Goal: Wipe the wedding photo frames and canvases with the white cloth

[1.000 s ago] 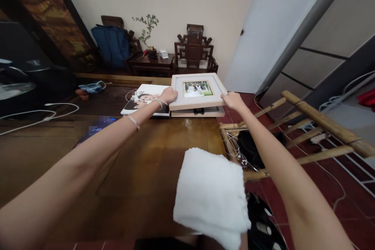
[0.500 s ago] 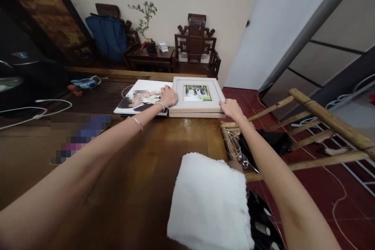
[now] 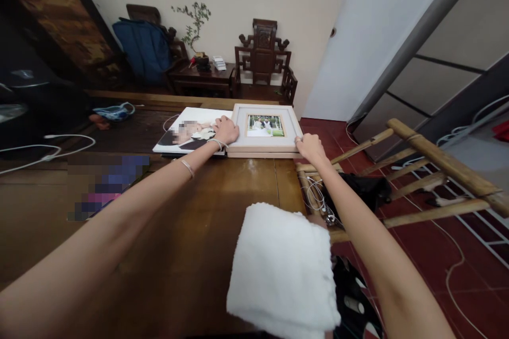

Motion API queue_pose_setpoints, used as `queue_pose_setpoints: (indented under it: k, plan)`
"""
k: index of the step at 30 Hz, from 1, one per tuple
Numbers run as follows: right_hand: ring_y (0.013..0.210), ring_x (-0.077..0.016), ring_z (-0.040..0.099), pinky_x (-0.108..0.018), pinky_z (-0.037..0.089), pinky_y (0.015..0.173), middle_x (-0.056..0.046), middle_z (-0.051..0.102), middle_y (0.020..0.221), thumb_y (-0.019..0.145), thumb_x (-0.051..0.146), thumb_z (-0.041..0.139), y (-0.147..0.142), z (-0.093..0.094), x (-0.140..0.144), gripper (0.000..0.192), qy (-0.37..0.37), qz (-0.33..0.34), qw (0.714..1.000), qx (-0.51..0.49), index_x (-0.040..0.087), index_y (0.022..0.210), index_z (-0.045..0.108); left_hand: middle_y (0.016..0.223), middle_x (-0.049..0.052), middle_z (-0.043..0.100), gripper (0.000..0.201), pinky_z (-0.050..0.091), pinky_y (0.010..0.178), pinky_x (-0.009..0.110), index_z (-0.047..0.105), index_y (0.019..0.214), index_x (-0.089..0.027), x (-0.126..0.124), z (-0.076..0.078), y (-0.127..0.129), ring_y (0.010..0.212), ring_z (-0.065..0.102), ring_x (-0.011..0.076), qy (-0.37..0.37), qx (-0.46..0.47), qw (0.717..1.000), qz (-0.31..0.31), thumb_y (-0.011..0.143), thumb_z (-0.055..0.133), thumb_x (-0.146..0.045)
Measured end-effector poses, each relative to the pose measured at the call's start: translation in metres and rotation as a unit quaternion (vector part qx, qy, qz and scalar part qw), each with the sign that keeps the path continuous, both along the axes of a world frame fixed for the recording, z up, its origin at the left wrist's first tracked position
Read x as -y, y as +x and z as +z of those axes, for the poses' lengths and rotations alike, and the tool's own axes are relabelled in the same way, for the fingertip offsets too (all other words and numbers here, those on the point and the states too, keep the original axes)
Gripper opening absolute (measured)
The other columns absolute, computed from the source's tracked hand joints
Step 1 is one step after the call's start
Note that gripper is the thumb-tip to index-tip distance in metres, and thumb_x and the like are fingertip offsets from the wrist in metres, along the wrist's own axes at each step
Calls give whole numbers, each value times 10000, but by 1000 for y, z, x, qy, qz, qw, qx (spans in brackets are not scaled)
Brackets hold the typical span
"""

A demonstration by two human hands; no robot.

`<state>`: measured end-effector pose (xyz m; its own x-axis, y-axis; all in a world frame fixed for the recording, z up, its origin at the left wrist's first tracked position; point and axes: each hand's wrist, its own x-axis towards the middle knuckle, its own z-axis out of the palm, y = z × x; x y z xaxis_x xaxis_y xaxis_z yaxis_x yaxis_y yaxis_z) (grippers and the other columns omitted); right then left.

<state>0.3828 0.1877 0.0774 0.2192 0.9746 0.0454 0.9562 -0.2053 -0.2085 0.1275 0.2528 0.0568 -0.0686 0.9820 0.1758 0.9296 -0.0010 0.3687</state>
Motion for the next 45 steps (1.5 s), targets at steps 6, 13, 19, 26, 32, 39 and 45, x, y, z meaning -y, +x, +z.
queue_pose_setpoints:
  k: [6,13,19,26,32,39,45]
  plan:
    - [1069,-343,553,-358,411,870,-283,608,1082,892,334,379,-4,-1,-3,432,4,4,1000,-30,7,1029,627,1272,240,423,411,254,974,523,521,1149,-39,0,-2,-3,1193,338,379,5,-3,1000,2,849,374,-278]
    - [1038,-329,573,-372,430,850,-253,623,1086,884,335,396,-7,-4,2,409,45,-17,995,-90,33,1074,596,1314,257,403,489,248,980,520,457,1219,-68,5,-1,-8,1251,307,378,14,-15,1000,-14,869,362,-396]
    - [1245,-240,420,-407,349,1013,-118,444,1380,895,334,428,-30,14,90,486,197,136,961,-142,164,1345,359,1328,222,427,487,260,983,522,501,1213,-121,16,10,-52,1247,335,373,0,-46,999,-18,889,296,-421]
    - [1292,-277,372,-473,401,1020,-94,424,1401,825,162,527,-66,17,270,454,172,436,880,-78,235,1271,477,1361,260,396,613,260,966,592,497,1245,-113,42,11,-135,1253,330,446,-80,-69,990,97,772,492,-504]
    - [1156,-348,491,-500,513,844,-156,511,1312,786,202,582,-93,-16,323,177,191,415,888,53,187,956,627,1321,316,429,952,402,895,518,533,1186,-26,52,11,-170,1193,430,463,-131,-26,980,150,595,526,-773]
    - [887,-343,516,-521,466,661,-157,600,1109,786,347,594,-129,-49,306,184,195,235,951,58,208,666,583,1110,270,610,915,505,746,404,597,1029,-28,47,8,-191,1047,581,395,-108,53,984,132,496,618,-771]
    - [869,-310,515,-510,453,685,-90,625,1018,714,110,586,-117,-30,288,138,234,264,935,-38,228,653,548,1035,236,647,759,486,813,407,632,902,-73,50,12,-192,1068,564,392,-94,157,971,153,434,740,-661]
